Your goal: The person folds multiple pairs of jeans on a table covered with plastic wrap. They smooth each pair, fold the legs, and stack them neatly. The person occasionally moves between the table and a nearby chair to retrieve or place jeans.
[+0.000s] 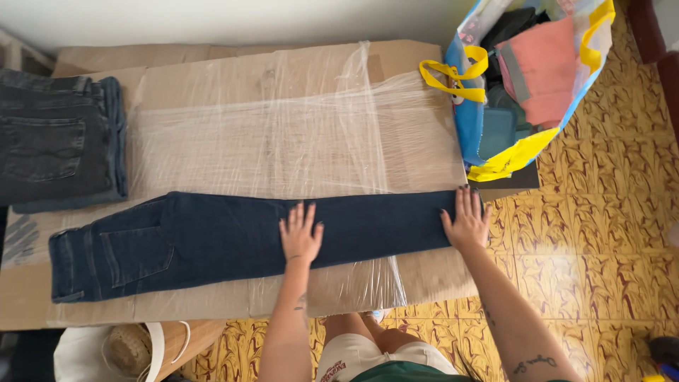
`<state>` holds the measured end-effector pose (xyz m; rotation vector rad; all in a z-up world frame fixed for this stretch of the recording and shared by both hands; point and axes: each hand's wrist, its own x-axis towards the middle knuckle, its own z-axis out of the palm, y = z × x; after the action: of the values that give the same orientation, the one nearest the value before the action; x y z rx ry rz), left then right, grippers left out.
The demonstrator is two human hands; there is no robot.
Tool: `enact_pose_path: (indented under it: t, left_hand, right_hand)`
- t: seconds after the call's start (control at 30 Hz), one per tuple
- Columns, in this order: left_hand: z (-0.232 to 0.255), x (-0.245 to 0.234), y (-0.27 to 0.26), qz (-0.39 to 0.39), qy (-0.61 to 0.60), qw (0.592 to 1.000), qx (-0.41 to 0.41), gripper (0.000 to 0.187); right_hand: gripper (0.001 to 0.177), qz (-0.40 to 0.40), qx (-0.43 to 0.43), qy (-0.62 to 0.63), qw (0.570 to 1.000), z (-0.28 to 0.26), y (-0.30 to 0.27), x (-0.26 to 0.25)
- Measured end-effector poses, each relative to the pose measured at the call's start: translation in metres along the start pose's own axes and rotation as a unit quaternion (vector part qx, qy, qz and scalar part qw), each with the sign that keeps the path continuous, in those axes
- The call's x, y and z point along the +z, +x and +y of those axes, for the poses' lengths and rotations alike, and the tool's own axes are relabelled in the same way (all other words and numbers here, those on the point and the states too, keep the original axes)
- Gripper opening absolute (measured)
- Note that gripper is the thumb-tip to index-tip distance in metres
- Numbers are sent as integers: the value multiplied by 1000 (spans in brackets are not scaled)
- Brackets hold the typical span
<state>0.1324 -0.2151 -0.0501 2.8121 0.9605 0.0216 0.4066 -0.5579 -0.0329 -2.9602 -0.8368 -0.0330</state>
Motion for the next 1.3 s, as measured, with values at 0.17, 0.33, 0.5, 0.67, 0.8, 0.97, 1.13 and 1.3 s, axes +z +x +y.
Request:
enact_pose_path:
  t: [0.17, 0.33, 0.5, 0.67, 0.8, 0.97, 1.13, 1.3]
  left_hand:
    - [-29, -20, -8, 61, 23, 994, -89, 70]
    - [42, -15, -10, 83, 26, 990, -113, 74]
    - [96, 41, -17, 54, -53, 997, 30, 66]
    - [73, 7, -18, 29, -82, 996, 32, 65]
    - [27, -6, -22, 31, -92, 994, 41, 68]
    - [-42, -17, -36, 57, -79, 995, 24, 67]
    - [-116, -36, -53, 40, -79, 996, -10, 66]
    - [-220, -30, -64, 40, -55, 996, -63, 64]
  right_hand:
    - [82, 42, 32, 18, 998, 3, -8, -5]
    - [79, -22, -4, -8, 1000, -90, -26, -9]
    - [69, -73, -172, 105, 977, -182, -31, -3]
    - [69, -100, -198, 73, 972, -185, -26, -5]
    - [73, -59, -182, 29, 981, -173, -27, 10]
    - [78, -19, -168, 50, 984, -169, -29, 14]
    - [78, -12, -158, 49, 986, -170, -31, 18]
    - [77, -28, -111, 74, 991, -178, -28, 14]
